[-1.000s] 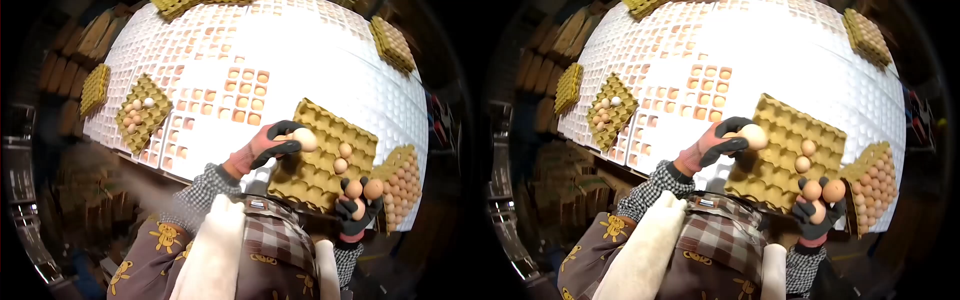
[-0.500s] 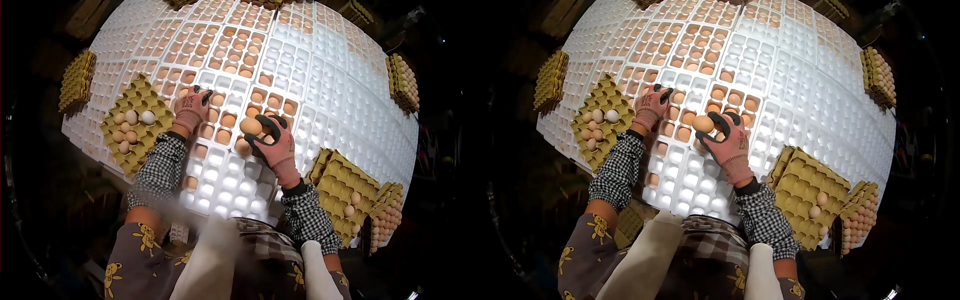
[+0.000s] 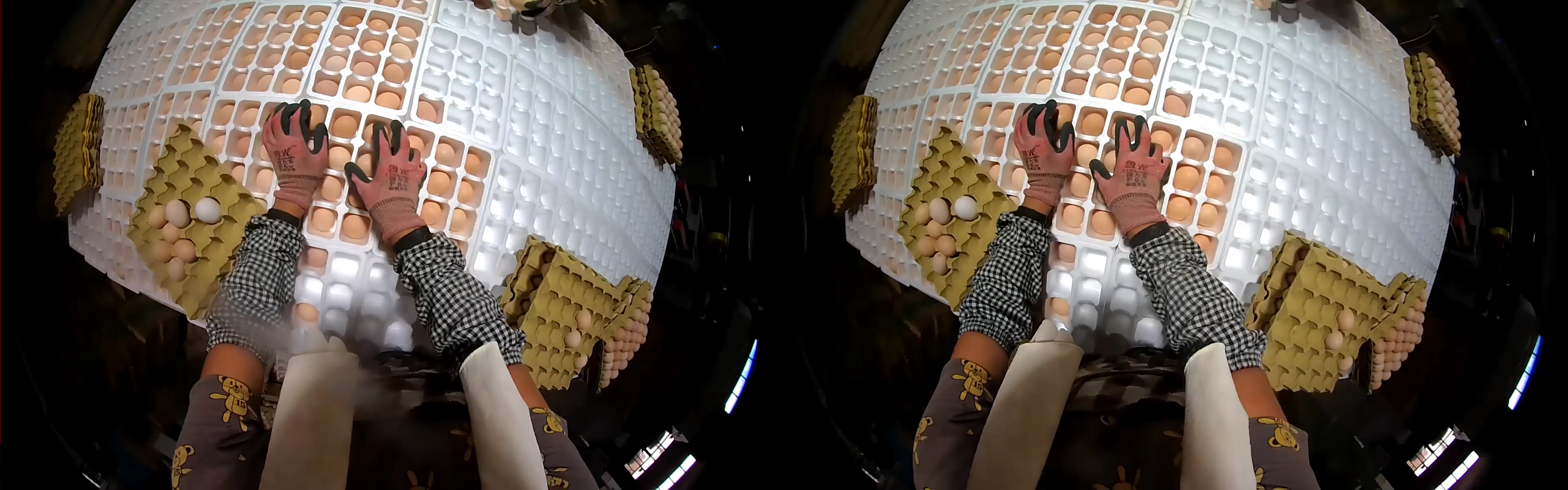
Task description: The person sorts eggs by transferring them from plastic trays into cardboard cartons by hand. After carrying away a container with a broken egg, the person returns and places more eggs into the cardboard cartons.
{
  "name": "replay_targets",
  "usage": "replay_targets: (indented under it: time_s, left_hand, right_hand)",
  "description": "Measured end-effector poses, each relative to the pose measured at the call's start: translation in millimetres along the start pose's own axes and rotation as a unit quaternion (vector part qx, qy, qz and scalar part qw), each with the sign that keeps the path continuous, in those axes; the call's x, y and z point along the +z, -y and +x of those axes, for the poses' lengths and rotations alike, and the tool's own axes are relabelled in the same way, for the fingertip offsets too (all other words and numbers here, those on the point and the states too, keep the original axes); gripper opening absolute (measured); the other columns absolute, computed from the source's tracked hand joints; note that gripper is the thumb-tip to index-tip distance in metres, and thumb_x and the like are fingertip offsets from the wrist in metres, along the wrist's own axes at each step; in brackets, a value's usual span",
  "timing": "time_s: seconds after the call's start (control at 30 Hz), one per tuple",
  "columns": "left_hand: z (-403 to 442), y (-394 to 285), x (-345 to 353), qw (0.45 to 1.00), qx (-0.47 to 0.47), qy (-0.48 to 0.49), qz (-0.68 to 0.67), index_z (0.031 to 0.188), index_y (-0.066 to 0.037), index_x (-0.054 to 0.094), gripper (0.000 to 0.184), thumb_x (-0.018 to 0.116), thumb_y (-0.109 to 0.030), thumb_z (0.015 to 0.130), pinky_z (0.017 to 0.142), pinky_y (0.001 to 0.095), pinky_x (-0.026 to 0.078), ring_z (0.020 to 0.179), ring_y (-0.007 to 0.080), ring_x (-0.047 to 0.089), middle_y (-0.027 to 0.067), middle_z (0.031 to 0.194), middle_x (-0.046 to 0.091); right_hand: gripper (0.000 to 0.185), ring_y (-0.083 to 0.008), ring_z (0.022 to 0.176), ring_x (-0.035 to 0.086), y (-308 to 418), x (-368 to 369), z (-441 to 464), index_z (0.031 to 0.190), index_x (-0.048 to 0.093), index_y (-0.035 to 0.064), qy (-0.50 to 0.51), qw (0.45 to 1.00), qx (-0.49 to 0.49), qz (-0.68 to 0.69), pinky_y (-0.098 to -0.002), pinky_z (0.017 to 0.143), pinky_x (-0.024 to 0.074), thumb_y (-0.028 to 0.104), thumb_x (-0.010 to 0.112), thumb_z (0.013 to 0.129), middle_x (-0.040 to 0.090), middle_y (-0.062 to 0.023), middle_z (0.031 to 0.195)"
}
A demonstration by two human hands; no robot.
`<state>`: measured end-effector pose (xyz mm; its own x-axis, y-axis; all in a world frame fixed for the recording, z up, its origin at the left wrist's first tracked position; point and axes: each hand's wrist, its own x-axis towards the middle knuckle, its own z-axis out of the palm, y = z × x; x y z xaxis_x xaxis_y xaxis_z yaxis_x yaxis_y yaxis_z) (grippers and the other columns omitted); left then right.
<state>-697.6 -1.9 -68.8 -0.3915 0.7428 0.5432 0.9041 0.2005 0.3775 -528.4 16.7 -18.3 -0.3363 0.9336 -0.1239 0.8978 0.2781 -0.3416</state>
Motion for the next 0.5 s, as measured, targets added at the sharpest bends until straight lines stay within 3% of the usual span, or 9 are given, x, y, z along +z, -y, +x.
replay_targets:
  time_s: [0.13, 0.2, 0.23, 0.3, 0.33, 0.4, 0.43, 0.47, 0.5]
  left_hand:
    - [5, 4, 2, 0.983, 0.047, 0.104, 0.146, 0.115, -0.015, 0.066, 0.035, 0.065, -0.026, 0.083, 0.112, 0.0516, 0.028, 0.124, 0.0273, 0.049, 0.0028, 0.121, 0.064]
    - [8, 20, 12, 0.976, 0.06, 0.143, 0.156, 0.12, -0.016, 0.066, 0.036, 0.062, -0.028, 0.086, 0.111, 0.0513, 0.029, 0.124, 0.0291, 0.049, 0.0018, 0.123, 0.064]
    - [10, 11, -1, 0.973, 0.008, 0.182, 0.141, 0.122, -0.018, 0.065, 0.038, 0.062, -0.031, 0.087, 0.11, 0.0516, 0.031, 0.124, 0.03, 0.049, 0.002, 0.123, 0.064]
    - [0, 18, -13, 0.98, 0.042, 0.093, 0.173, 0.124, -0.022, 0.065, 0.036, 0.061, -0.031, 0.089, 0.104, 0.0482, 0.039, 0.122, 0.029, 0.053, 0.0025, 0.126, 0.063]
    - [-5, 7, -32, 0.988, 0.094, 0.074, 0.094, 0.123, -0.021, 0.066, 0.035, 0.063, -0.028, 0.089, 0.102, 0.0449, 0.042, 0.119, 0.0291, 0.055, 0.0034, 0.127, 0.063]
    - [-36, -22, -45, 0.979, 0.028, 0.151, -0.138, 0.126, -0.013, 0.064, 0.036, 0.062, -0.013, 0.09, 0.095, 0.0369, 0.049, 0.113, 0.025, 0.062, 0.0077, 0.123, 0.066]
    - [-51, -50, -52, 0.947, 0.009, 0.182, -0.264, 0.127, -0.009, 0.063, 0.037, 0.062, -0.007, 0.09, 0.091, 0.0331, 0.05, 0.11, 0.0229, 0.064, 0.0087, 0.121, 0.067]
    - [-60, -98, -65, 0.926, 0.002, 0.204, -0.318, 0.126, -0.007, 0.063, 0.036, 0.061, -0.004, 0.09, 0.09, 0.0307, 0.05, 0.109, 0.0203, 0.064, 0.0097, 0.12, 0.067]
    - [-73, -155, -79, 0.9, -0.009, 0.226, -0.372, 0.125, -0.004, 0.063, 0.036, 0.06, 0.0, 0.09, 0.089, 0.0283, 0.05, 0.108, 0.0177, 0.064, 0.0107, 0.119, 0.067]
  right_hand:
    - [0.065, -0.0367, 0.122, 0.048, -20, -16, -72, 0.138, 0.049, 0.0111, -0.065, 0.962, -0.102, 0.247, -0.0475, 0.103, 0.0391, 0.035, 0.072, 0.082, 0.047, -0.0175, 0.139]
    - [0.062, -0.0365, 0.124, 0.049, -37, -62, -132, 0.132, 0.052, 0.008, 0.083, 0.908, -0.107, 0.397, -0.0471, 0.106, 0.038, 0.036, 0.072, 0.082, 0.051, -0.019, 0.133]
    - [0.058, -0.0369, 0.12, 0.051, -49, -69, -167, 0.13, 0.055, 0.0079, -0.023, 0.929, -0.123, 0.349, -0.0467, 0.103, 0.0404, 0.035, 0.073, 0.082, 0.053, -0.0193, 0.129]
    - [0.057, -0.0362, 0.115, 0.054, -99, -152, -218, 0.128, 0.056, 0.0078, -0.126, 0.968, -0.081, 0.201, -0.0466, 0.1, 0.0425, 0.032, 0.075, 0.08, 0.055, -0.0192, 0.123]
    - [0.057, -0.0349, 0.106, 0.057, -141, -172, -241, 0.126, 0.056, 0.007, -0.204, 0.961, 0.032, 0.184, -0.0451, 0.091, 0.047, 0.029, 0.078, 0.078, 0.057, -0.0178, 0.116]
    - [0.06, -0.033, 0.095, 0.061, -217, -210, -286, 0.116, 0.056, 0.0013, -0.334, 0.874, 0.295, 0.196, -0.041, 0.078, 0.0518, 0.031, 0.084, 0.072, 0.057, -0.0149, 0.106]
    - [0.067, -0.0334, 0.096, 0.061, -258, -213, -304, 0.116, 0.055, 0.0001, -0.262, 0.91, 0.318, -0.038, -0.0428, 0.083, 0.0512, 0.04, 0.084, 0.071, 0.057, -0.0163, 0.108]
    - [0.074, -0.0336, 0.098, 0.061, -278, -202, -306, 0.119, 0.055, 0.0014, -0.125, 0.919, 0.355, -0.121, -0.0442, 0.087, 0.0503, 0.049, 0.083, 0.07, 0.058, -0.018, 0.112]
    - [0.075, -0.0345, 0.103, 0.061, -290, -183, -307, 0.12, 0.056, 0.0028, -0.154, 0.926, 0.302, -0.165, -0.0459, 0.091, 0.0486, 0.054, 0.08, 0.07, 0.06, -0.0194, 0.115]
